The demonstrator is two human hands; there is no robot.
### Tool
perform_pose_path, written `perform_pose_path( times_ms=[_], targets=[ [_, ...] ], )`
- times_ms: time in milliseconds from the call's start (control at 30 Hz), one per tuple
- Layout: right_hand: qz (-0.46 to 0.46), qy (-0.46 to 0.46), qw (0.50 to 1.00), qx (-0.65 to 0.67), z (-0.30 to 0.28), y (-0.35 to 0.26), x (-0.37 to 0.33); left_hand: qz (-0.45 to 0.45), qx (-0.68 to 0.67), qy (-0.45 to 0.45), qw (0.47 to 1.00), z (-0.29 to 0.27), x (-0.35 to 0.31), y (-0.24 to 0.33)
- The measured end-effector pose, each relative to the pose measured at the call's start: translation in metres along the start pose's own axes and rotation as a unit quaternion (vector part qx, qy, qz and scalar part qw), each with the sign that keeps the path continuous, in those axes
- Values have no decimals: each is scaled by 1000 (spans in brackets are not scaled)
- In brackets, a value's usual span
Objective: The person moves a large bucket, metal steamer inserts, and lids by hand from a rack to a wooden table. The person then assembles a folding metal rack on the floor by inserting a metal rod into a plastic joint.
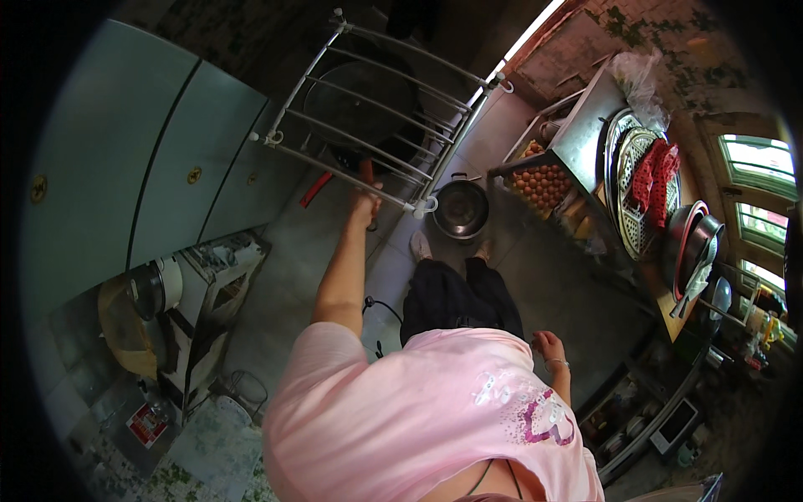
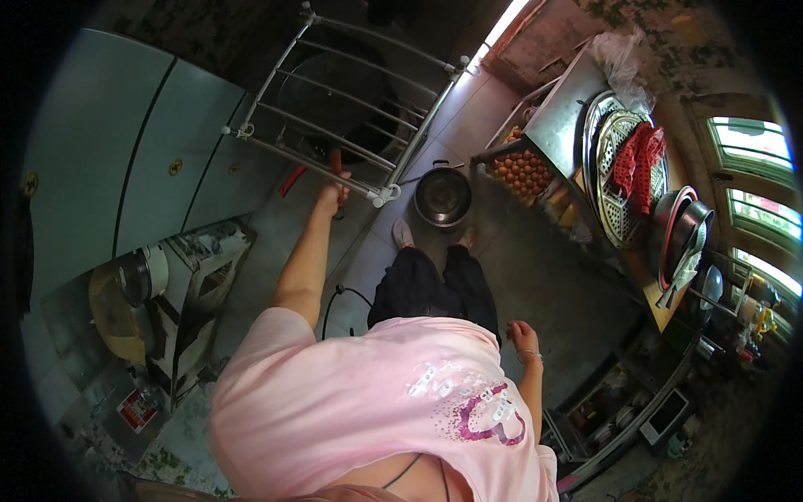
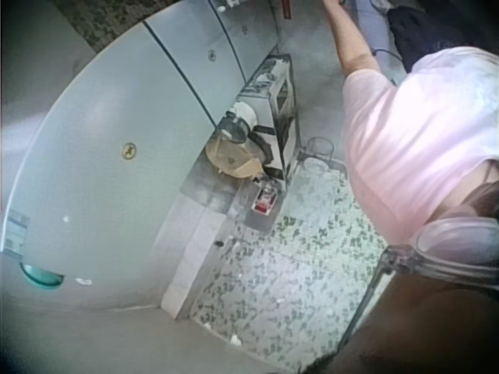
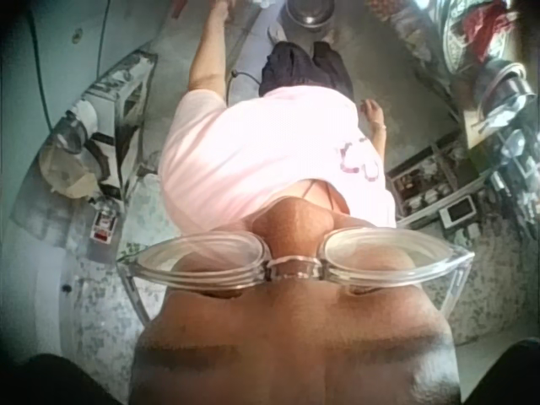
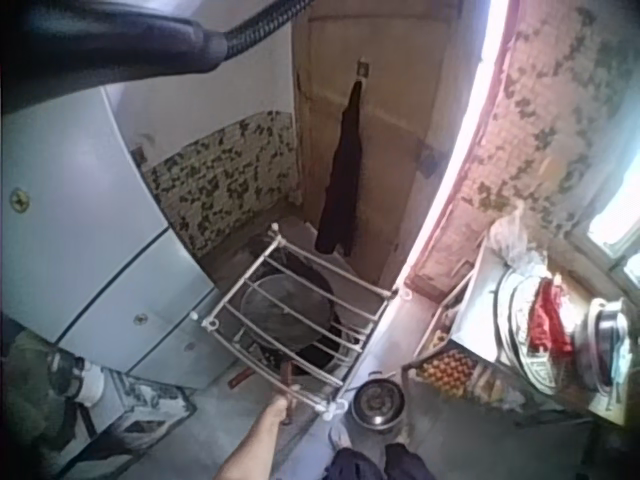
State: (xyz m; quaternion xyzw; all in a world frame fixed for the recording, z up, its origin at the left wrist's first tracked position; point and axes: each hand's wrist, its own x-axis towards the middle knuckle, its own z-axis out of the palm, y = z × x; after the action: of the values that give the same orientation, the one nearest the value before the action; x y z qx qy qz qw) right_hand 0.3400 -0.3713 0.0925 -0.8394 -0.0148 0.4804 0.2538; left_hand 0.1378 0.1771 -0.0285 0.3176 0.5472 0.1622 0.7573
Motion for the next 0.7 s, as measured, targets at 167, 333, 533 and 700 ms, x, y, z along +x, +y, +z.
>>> perform_pose_path(
  times_ms=[167,333,533,700],
  targets=[
    [10,-6,1000,18,8,-2,9,57,163,80,982,-31,-46,9],
    [24,-30,999,-11,22,-8,19,40,172,100,979,-57,-103,-6],
    [-44,-70,988,-134,3,-37,36,-7,125,83,989,-46,-168,-49],
    [-207,-49,924,-317,10,-82,70,-28,93,130,987,-56,-238,-107]
  ],
)
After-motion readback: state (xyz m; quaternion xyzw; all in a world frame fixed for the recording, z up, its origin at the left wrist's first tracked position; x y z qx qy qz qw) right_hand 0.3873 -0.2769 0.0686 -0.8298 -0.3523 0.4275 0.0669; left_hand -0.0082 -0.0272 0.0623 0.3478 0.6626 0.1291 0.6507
